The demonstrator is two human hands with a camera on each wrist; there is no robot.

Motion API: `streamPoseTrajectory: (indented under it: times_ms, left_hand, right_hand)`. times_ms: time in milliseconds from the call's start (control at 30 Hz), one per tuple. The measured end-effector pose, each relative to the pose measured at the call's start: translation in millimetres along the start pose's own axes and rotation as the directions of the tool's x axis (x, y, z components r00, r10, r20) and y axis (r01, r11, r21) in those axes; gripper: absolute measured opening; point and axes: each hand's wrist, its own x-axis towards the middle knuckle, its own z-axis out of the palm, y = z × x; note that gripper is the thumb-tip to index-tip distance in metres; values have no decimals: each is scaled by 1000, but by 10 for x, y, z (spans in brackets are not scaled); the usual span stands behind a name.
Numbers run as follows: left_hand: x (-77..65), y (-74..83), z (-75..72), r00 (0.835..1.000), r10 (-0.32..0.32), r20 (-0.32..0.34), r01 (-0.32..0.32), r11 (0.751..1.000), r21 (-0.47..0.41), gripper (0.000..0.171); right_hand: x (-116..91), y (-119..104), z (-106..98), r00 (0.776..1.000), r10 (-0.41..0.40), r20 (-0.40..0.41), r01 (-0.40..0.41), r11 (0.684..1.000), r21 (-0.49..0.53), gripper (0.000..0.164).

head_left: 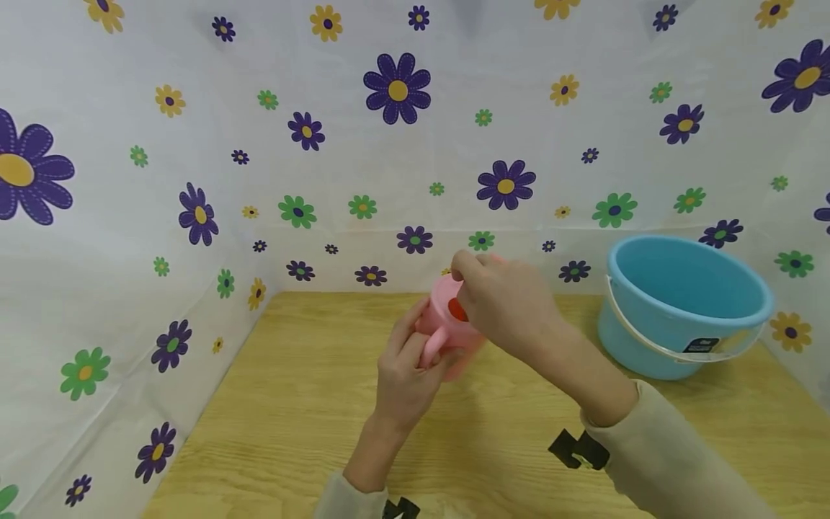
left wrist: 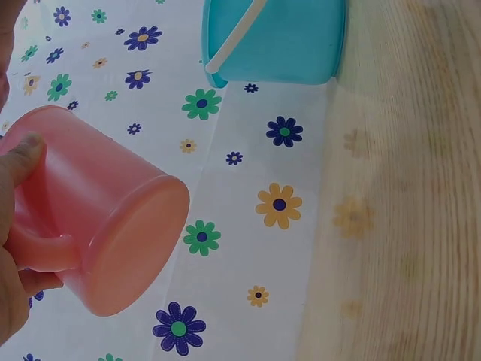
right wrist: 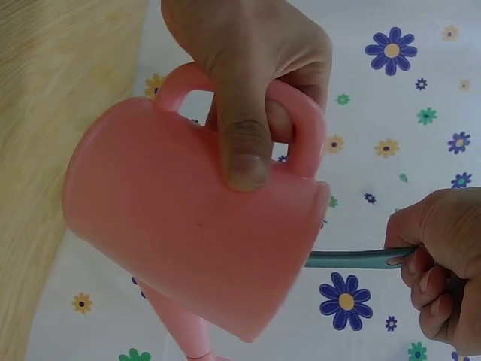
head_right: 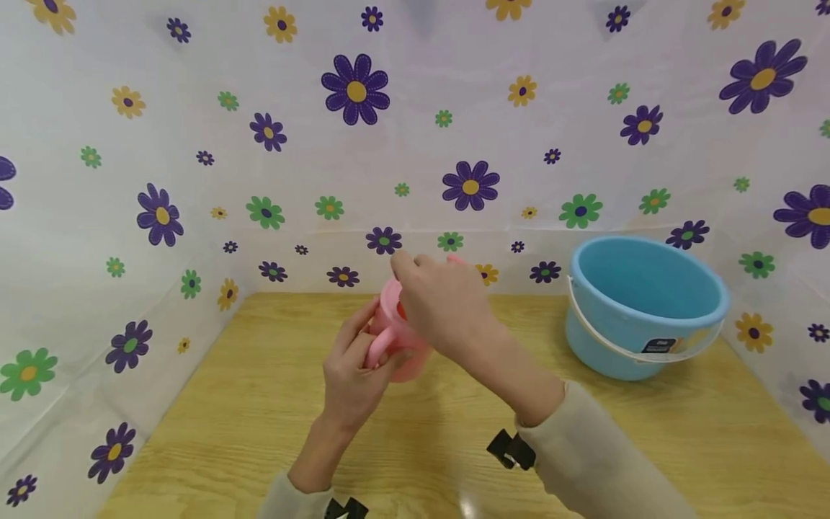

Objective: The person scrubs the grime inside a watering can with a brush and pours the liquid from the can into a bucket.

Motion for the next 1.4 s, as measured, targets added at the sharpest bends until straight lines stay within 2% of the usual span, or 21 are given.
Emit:
streamPoseTrajectory:
  times_ms: [200,367,433,633,733,833,1033,1100,1233,1400]
  left_hand:
    - [19,11,-17,1000,12,-10,-12,1000,-15,27]
    - [21,16,-29,1000,5,-6,-5,1000,-4,26]
    - [21,16,-29,1000,1,-7,-1,1000,0,26]
    - [3,30,0,1000,-2,9,2,1000,5,26]
    - [-9,30,6,1000,-5,24,5,1000,4,25]
    - [-11,27,10,1000,-2,29,2,1000,-2,25]
    - [-15,23,10,1000,0,26,0,1000,-4,26]
    - [-16,26,4,1000,-2,26,2,1000,-4,26]
    - [-13,35,-6,1000,-5,30,5,1000,-2,25]
    - [-10,33,1,1000,3,28,-3,1000,6,26]
  right_hand:
    - [-12,1,43,999,11,50,-10,1000,-11,13]
    - [-2,2,-23,999,22,-24,-21,998,63,16]
    - [1,-2,-36,999,15,-32,-13,998,62,17]
    - [-55,21,34,996,40,78,-40,999,0,15]
    - [-74,40,-8,996,59,64,-59,998,-1,17]
    - [-83,41,-51,999,42,30,-42,999,-14,19]
    - [-116,18,11,994,30,104,-26,999,-42,18]
    - [-119,14,-10,996,37,87,-35,999,-27,19]
    - [-116,11,-84,1000,21,-14,-21,1000,-3,20]
    - [-144,7,9,999,23,40,-21,998,-53,16]
